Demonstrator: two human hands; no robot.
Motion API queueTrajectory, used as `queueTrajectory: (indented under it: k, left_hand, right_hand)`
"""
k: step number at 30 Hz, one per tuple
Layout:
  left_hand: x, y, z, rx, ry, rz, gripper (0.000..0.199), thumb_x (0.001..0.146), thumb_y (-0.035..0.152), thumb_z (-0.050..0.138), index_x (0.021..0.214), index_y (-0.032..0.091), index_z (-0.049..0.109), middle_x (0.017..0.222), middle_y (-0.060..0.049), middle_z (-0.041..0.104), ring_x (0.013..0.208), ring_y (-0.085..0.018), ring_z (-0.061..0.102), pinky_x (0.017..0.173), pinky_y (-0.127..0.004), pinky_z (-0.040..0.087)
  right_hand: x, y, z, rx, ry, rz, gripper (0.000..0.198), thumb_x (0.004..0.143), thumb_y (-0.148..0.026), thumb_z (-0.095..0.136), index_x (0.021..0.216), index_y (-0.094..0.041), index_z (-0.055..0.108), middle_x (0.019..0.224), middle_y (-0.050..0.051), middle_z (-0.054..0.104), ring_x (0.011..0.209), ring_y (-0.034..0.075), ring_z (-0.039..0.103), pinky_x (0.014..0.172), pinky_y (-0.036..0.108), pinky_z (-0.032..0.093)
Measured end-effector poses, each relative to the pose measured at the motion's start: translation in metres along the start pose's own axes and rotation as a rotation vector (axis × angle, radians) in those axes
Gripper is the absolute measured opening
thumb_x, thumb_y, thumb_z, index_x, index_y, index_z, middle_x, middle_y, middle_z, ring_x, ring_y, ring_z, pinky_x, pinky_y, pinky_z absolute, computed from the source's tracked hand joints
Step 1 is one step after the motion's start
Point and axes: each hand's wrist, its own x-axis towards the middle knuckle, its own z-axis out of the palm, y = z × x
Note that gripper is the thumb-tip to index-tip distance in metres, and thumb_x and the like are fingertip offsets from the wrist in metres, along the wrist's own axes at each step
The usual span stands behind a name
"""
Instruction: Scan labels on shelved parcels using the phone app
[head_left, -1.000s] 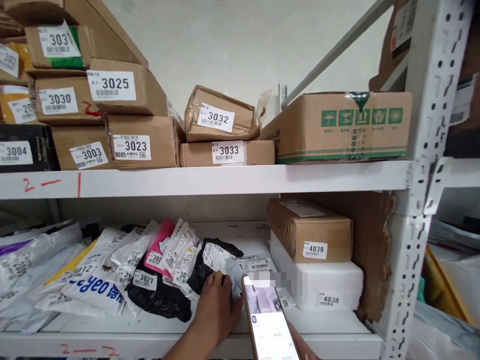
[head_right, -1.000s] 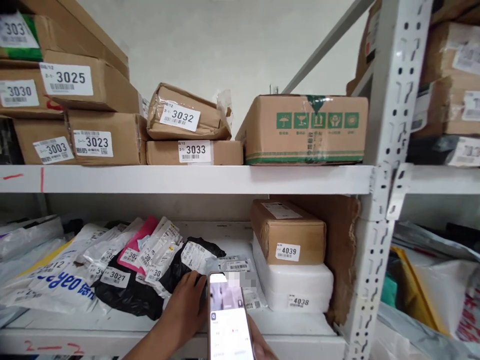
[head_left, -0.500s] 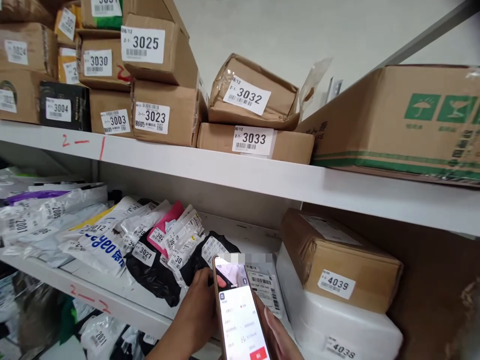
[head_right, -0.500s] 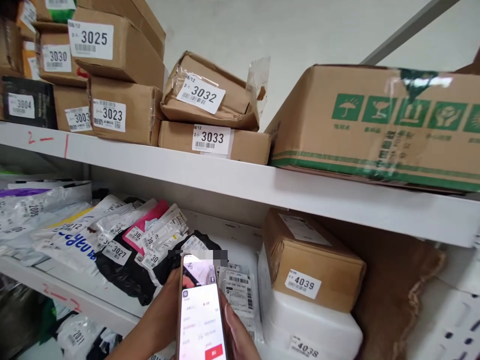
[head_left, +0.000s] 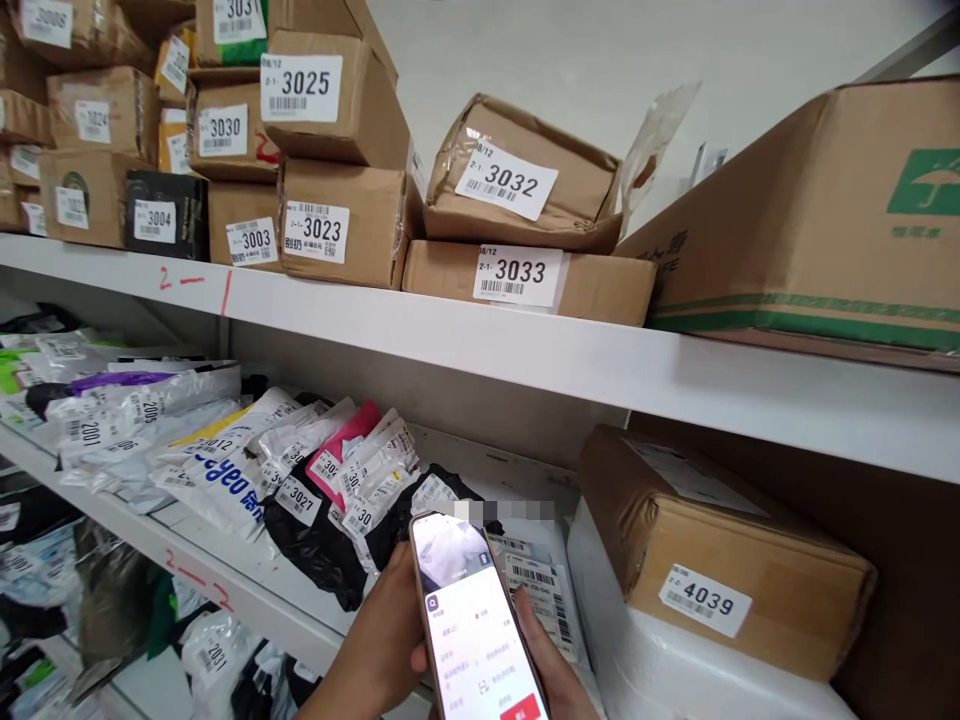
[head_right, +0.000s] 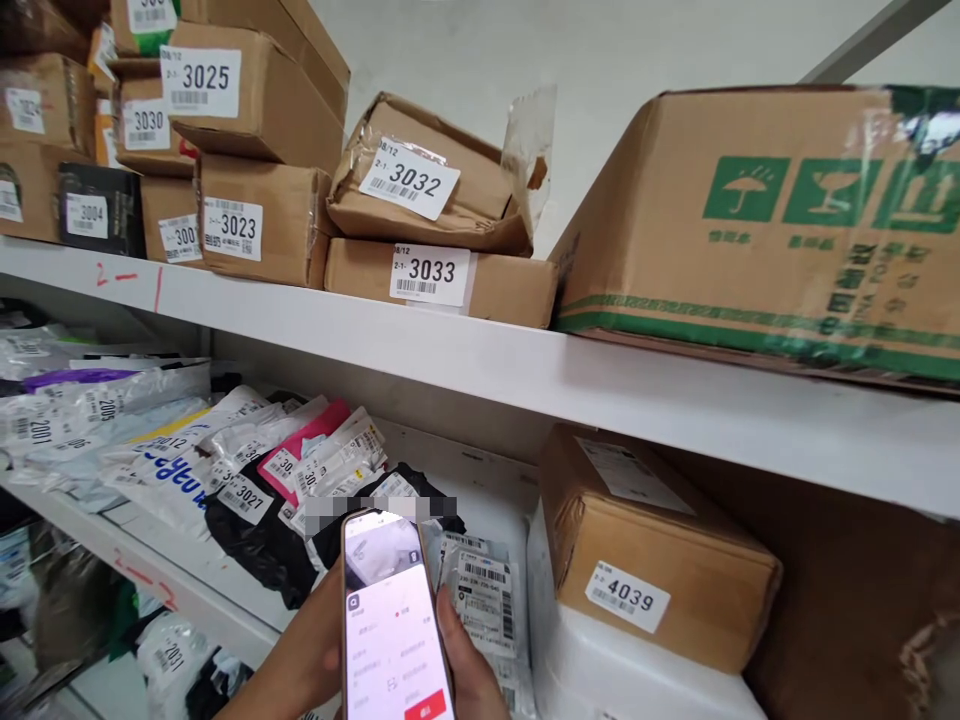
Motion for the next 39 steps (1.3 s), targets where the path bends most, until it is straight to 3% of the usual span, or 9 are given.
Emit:
queueTrajectory:
  k: [3,11,18,24,32,36,39]
  left_hand:
    - [-0.001,0.001,-0.001,-0.023,0.018,0.040,0.039,0.073,0.021,0.053,0.111,0.022,0.061,0.116,-0.011,0.061,0.107,-0.030,0.053,0.093,-0.041,0.045]
    - [0.001,0.008,-0.003,0.049,-0.009,-0.049,0.035,0.075,0.020,0.052,0.109,0.021,0.061,0.111,-0.010,0.061,0.104,-0.029,0.055,0.088,-0.041,0.046]
    - [0.000,0.006,-0.002,0.032,0.006,0.015,0.041,0.070,0.013,0.051,0.109,0.021,0.061,0.112,-0.011,0.060,0.105,-0.029,0.055,0.091,-0.041,0.045]
    - [0.000,0.007,-0.003,-0.008,0.013,-0.023,0.041,0.069,0.015,0.053,0.109,0.020,0.060,0.111,-0.013,0.060,0.106,-0.030,0.055,0.092,-0.042,0.045]
    - [0.001,0.006,-0.002,0.037,-0.008,0.004,0.038,0.066,0.013,0.053,0.102,0.020,0.062,0.105,-0.011,0.063,0.100,-0.029,0.057,0.086,-0.041,0.046]
    - [0.001,0.007,-0.001,0.040,-0.001,0.004,0.033,0.072,0.017,0.053,0.104,0.020,0.062,0.109,-0.011,0.061,0.102,-0.028,0.056,0.086,-0.039,0.046]
    - [0.002,0.013,-0.003,0.057,-0.001,-0.033,0.034,0.079,0.027,0.052,0.112,0.024,0.061,0.115,-0.010,0.060,0.103,-0.026,0.054,0.087,-0.039,0.046]
  right_hand:
    - [-0.001,-0.003,0.001,-0.010,-0.021,0.021,0.080,0.080,-0.079,0.045,0.110,-0.008,0.066,0.091,0.016,0.071,0.077,0.033,0.068,0.069,0.043,0.057]
    - [-0.006,-0.014,0.004,-0.075,-0.020,0.042,0.078,0.079,-0.078,0.050,0.111,-0.009,0.066,0.094,0.016,0.071,0.083,0.033,0.068,0.077,0.044,0.055]
    - [-0.004,-0.012,0.004,-0.054,-0.029,0.035,0.076,0.078,-0.077,0.051,0.111,-0.009,0.066,0.093,0.016,0.071,0.081,0.033,0.068,0.075,0.043,0.055]
    - [-0.006,-0.013,0.004,-0.065,-0.034,0.044,0.076,0.078,-0.078,0.050,0.110,-0.011,0.067,0.094,0.016,0.070,0.080,0.032,0.068,0.075,0.043,0.056]
    - [-0.007,-0.014,0.007,-0.078,-0.006,0.034,0.076,0.078,-0.076,0.053,0.112,-0.010,0.066,0.094,0.017,0.071,0.080,0.032,0.068,0.074,0.042,0.056]
    - [-0.005,-0.010,0.006,-0.036,-0.002,-0.008,0.077,0.077,-0.075,0.057,0.113,-0.008,0.065,0.095,0.019,0.070,0.081,0.034,0.068,0.074,0.044,0.056]
    - [-0.007,-0.009,0.008,-0.008,0.046,-0.023,0.079,0.076,-0.073,0.061,0.126,-0.011,0.056,0.100,0.018,0.070,0.085,0.036,0.068,0.074,0.046,0.056]
